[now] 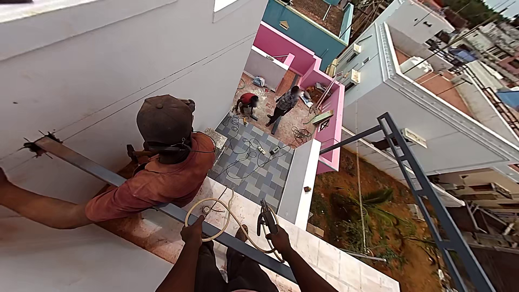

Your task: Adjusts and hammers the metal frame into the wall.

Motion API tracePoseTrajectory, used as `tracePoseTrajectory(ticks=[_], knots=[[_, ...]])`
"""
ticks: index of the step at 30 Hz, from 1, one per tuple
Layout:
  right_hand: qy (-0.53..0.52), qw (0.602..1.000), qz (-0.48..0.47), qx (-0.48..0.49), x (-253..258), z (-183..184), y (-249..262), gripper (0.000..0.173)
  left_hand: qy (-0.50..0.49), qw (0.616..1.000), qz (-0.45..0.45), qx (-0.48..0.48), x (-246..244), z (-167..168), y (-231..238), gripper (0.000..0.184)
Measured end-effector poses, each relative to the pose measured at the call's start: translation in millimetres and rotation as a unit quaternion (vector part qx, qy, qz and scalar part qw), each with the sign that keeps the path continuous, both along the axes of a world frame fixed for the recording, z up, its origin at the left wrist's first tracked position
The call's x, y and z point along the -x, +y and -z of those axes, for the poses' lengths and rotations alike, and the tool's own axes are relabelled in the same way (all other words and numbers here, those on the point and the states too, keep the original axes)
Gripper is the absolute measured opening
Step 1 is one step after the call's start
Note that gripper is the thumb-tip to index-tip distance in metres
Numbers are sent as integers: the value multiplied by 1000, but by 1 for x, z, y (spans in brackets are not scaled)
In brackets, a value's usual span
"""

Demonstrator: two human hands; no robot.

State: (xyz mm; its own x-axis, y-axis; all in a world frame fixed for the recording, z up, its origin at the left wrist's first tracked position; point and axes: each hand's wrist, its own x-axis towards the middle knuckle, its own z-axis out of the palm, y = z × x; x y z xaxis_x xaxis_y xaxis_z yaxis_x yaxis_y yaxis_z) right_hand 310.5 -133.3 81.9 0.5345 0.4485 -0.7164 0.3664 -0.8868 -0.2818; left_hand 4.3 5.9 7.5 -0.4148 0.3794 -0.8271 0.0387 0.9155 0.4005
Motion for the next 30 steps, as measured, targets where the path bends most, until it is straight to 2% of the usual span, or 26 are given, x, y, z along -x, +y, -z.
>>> tracePoseTrajectory(ticks=[22,30], knots=[[-3,1000,-16,2,3,1,3,37,-4,1000,-3,-3,2,2,-1,79],[3,1000,-12,2,3,1,3,39,-6,1000,1,-4,1,-2,0,74]])
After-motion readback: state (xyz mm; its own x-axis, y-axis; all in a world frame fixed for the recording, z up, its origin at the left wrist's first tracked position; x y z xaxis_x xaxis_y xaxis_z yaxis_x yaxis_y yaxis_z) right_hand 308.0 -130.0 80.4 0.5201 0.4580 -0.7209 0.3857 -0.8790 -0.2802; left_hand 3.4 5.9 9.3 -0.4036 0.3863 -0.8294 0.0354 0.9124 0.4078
